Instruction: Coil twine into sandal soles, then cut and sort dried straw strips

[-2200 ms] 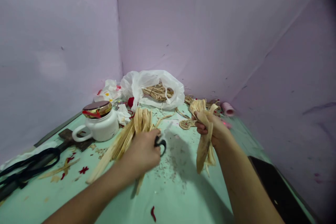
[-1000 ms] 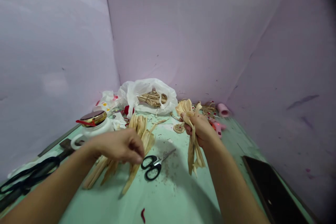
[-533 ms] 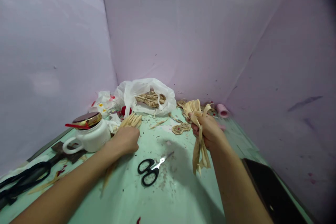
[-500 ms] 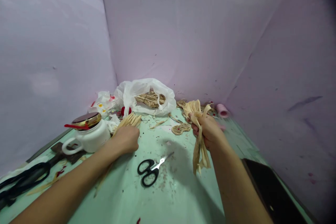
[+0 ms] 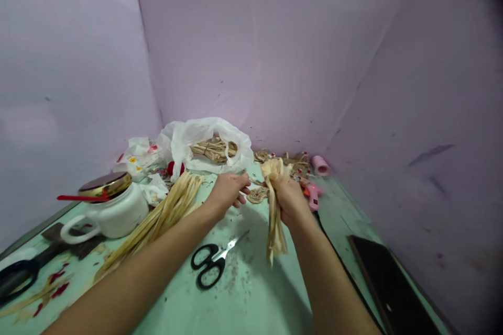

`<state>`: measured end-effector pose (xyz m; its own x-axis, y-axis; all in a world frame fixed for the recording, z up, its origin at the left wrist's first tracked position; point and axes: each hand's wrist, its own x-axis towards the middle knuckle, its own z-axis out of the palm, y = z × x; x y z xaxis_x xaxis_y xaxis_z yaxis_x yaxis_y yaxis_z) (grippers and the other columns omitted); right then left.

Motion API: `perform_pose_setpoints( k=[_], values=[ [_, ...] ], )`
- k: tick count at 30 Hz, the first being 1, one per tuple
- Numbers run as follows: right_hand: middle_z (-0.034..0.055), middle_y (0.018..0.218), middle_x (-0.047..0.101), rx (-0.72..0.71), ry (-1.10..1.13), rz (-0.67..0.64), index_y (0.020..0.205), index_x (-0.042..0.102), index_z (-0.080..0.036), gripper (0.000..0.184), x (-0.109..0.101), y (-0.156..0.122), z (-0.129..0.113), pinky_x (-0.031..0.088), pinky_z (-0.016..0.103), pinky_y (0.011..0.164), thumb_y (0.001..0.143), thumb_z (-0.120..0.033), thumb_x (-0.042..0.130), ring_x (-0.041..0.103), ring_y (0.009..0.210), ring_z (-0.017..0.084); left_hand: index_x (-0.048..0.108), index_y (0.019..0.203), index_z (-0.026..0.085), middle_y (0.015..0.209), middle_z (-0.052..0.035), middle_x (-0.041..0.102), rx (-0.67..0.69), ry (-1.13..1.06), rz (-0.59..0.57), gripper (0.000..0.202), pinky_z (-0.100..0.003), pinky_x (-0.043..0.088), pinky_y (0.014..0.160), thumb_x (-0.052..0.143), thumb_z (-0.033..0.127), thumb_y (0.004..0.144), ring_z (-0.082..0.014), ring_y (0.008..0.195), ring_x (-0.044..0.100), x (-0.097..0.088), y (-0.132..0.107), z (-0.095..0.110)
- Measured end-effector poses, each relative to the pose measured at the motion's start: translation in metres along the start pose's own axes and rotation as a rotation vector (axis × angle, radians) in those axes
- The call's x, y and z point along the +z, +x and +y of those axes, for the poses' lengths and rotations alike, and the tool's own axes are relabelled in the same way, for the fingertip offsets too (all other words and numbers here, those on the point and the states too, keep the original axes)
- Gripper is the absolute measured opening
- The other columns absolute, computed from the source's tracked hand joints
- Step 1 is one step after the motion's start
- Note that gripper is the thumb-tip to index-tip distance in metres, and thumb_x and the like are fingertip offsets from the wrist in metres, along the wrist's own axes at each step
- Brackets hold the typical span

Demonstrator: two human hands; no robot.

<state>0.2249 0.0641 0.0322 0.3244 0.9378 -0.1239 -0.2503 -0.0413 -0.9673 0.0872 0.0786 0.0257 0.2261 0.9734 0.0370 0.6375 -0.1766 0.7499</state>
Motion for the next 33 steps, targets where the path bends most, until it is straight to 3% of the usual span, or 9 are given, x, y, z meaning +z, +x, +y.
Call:
perform_pose_setpoints(
  k=[2,8,12,16,20,24,26,30,33],
  values=[
    [-0.0026,0.048,0.055,0.010,0.022,-0.012,0.064,0.056,-0.019,0.007,0.003,-0.001,0.004,0.042,0.021,0.040,0.063,-0.012,0.056,0.050,0.042,0.011,0.063,0.085,0.013,0.077,-0.0098,0.065,-0.015,0.038,0.005,0.047,-0.029,0.044,0.061,0.026,0.042,0.084,-0.0188,0.067,0.060,0.002,-0.024,0.001],
    [-0.0022,0.046,0.054,0.090,0.024,0.025,0.067,0.056,-0.018,0.007,-0.001,-0.009,0.003,0.034,0.020,0.032,0.066,-0.011,0.055,0.044,0.036,0.009,0.061,0.099,0.017,0.099,-0.0158,0.058,0.104,0.695,-0.164,0.035,-0.045,0.041,0.077,0.051,0.033,0.071,-0.0325,0.095,0.052,0.014,-0.105,-0.014],
    [-0.0022,0.045,0.051,0.201,0.008,-0.045,0.064,0.055,-0.015,0.006,-0.001,-0.023,0.018,0.032,0.017,0.030,0.069,-0.014,0.055,0.040,0.034,0.007,0.058,0.101,0.016,0.096,-0.0145,0.057,0.154,0.723,-0.116,0.033,-0.046,0.040,0.078,0.046,0.023,0.072,-0.0303,0.091,0.052,0.023,-0.114,-0.028],
    [-0.0013,0.052,0.054,0.292,0.081,-0.132,0.064,0.053,-0.015,0.009,-0.011,-0.035,0.040,0.027,0.012,0.027,0.071,-0.019,0.057,0.038,0.033,0.003,0.059,0.089,0.017,0.091,-0.0109,0.059,0.109,0.623,-0.156,0.024,-0.036,0.043,0.075,0.047,0.016,0.069,-0.0249,0.087,0.055,0.022,-0.107,-0.035],
    [-0.0017,0.055,0.053,0.355,0.157,-0.129,0.064,0.051,-0.015,0.009,-0.029,-0.038,0.051,0.024,0.009,0.026,0.068,-0.017,0.059,0.036,0.033,0.002,0.063,0.089,0.017,0.091,-0.0109,0.064,0.061,0.576,-0.140,0.026,-0.032,0.043,0.070,0.048,0.014,0.068,-0.0242,0.086,0.060,-0.001,-0.080,-0.034],
    [-0.0018,0.054,0.052,0.390,0.190,-0.128,0.063,0.051,-0.016,0.010,-0.035,-0.039,0.053,0.024,0.010,0.026,0.066,-0.018,0.060,0.035,0.033,0.002,0.064,0.094,0.018,0.094,-0.0098,0.066,0.152,0.652,0.086,0.029,-0.030,0.042,0.072,0.044,0.015,0.073,-0.0232,0.089,0.060,-0.040,-0.013,-0.033],
    [-0.0020,0.053,0.052,0.396,0.189,-0.125,0.064,0.051,-0.016,0.010,-0.032,-0.042,0.053,0.024,0.010,0.026,0.066,-0.017,0.061,0.035,0.033,0.002,0.064,0.095,0.018,0.098,-0.0102,0.065,0.183,0.678,0.100,0.029,-0.030,0.041,0.075,0.046,0.015,0.072,-0.0241,0.093,0.058,-0.054,0.024,-0.034],
    [-0.0022,0.050,0.052,0.393,0.154,-0.114,0.063,0.052,-0.015,0.014,-0.021,-0.051,0.056,0.022,0.011,0.027,0.066,-0.021,0.064,0.035,0.032,0.002,0.067,0.084,0.020,0.095,-0.0078,0.067,0.236,0.692,0.038,0.025,-0.030,0.040,0.079,0.054,0.011,0.064,-0.0250,0.095,0.057,-0.063,0.077,-0.038],
    [-0.0022,0.046,0.051,0.381,0.103,-0.068,0.059,0.052,-0.014,0.019,-0.017,-0.053,0.062,0.025,0.014,0.029,0.068,-0.026,0.065,0.037,0.032,0.004,0.067,0.081,0.017,0.094,-0.0103,0.067,0.239,0.657,0.036,0.024,-0.034,0.038,0.084,0.057,0.008,0.061,-0.0275,0.098,0.055,-0.058,0.087,-0.037]
  ],
)
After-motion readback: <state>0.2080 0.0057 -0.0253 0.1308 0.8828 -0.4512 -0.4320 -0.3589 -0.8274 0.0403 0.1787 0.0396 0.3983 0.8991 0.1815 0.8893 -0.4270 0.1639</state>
